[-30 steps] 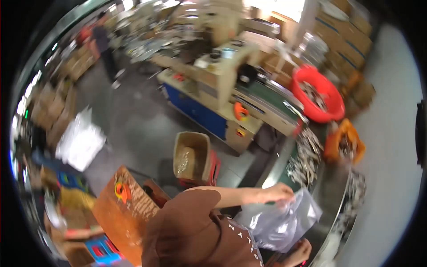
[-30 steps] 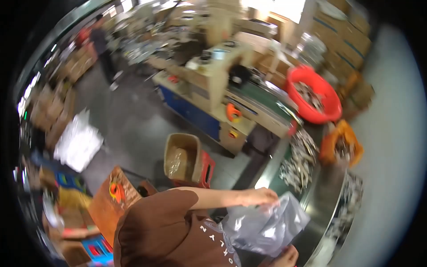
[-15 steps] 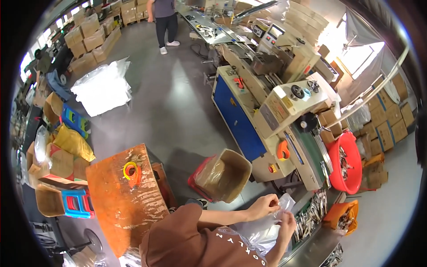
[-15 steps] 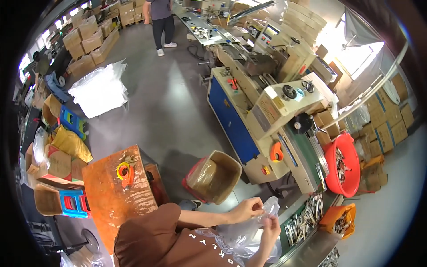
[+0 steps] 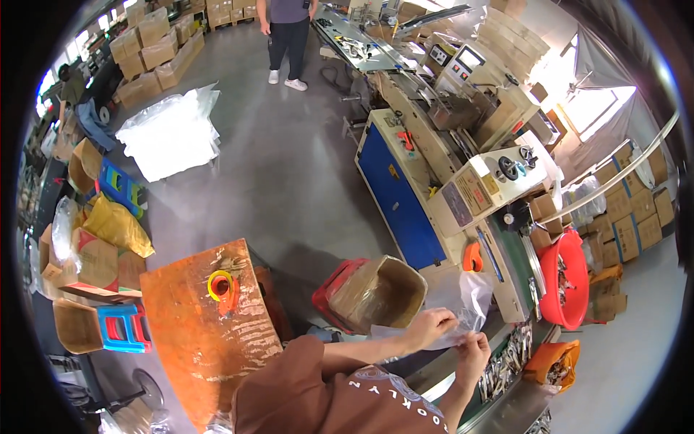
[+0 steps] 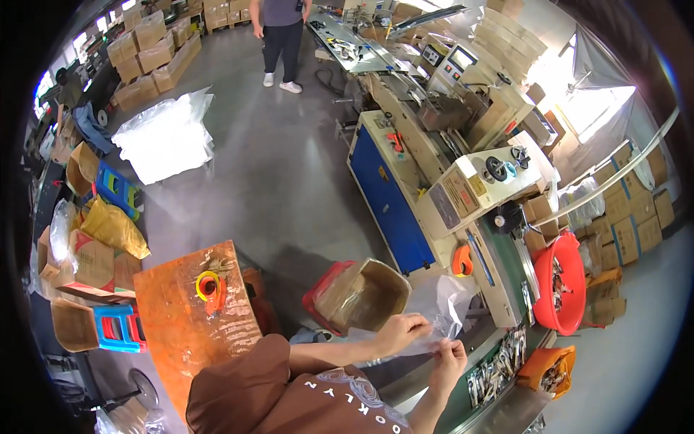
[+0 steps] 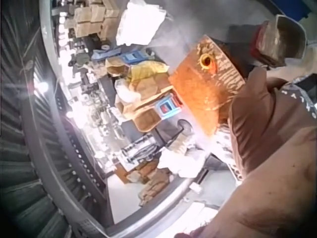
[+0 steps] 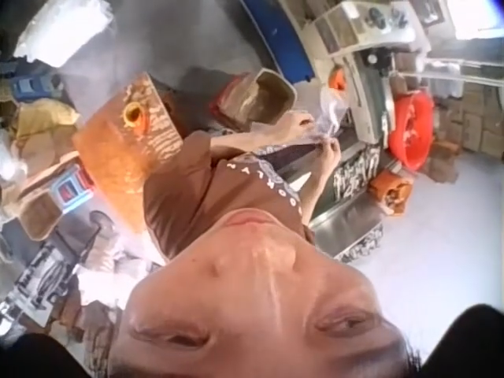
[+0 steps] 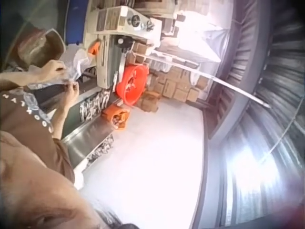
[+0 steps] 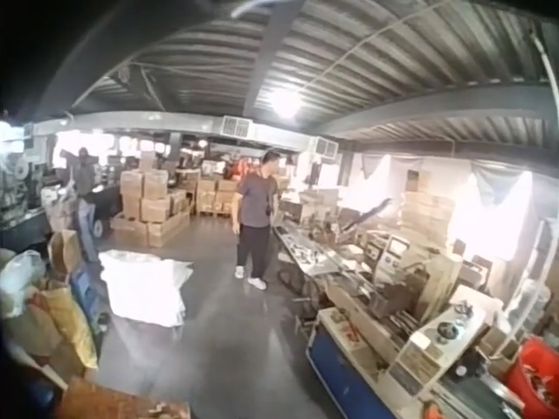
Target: Sorting metal components from a conveyor belt and placing them into plastic bags for packaging.
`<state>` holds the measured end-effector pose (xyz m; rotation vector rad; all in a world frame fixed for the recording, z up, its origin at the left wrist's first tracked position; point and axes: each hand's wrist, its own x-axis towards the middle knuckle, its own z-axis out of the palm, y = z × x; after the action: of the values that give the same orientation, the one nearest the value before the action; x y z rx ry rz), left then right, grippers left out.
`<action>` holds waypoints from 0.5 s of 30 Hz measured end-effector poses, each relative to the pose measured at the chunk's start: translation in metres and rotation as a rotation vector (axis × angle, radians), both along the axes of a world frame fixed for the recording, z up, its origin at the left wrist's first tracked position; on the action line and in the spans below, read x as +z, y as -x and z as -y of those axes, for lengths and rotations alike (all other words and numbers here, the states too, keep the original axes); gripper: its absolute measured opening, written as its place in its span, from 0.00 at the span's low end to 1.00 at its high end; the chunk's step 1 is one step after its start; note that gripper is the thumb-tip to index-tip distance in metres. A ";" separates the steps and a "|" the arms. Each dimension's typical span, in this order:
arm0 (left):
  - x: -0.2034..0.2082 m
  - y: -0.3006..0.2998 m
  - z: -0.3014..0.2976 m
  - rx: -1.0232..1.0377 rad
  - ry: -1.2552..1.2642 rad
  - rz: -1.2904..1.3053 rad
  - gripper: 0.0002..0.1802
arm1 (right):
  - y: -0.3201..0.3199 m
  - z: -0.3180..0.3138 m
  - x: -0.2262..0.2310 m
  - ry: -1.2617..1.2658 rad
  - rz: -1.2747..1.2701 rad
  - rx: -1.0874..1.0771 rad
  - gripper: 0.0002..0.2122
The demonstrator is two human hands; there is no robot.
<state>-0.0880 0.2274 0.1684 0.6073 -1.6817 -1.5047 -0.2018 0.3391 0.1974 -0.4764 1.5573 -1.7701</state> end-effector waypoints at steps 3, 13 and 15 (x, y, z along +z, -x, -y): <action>0.004 -0.008 0.021 -0.053 -0.314 0.110 0.11 | -0.002 0.008 0.022 0.112 0.346 -0.219 0.07; -0.047 -0.056 0.124 -0.480 -1.412 -1.048 0.13 | 0.066 -0.035 0.034 -0.085 0.005 0.144 0.14; -0.041 -0.065 0.135 -0.598 -1.193 -1.062 0.12 | 0.035 -0.005 0.059 -0.491 -0.596 0.359 0.12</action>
<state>-0.0225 0.0926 0.1270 -0.2381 -0.0083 -2.5512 -0.2368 0.3444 0.2560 -1.0169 2.0678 -0.9612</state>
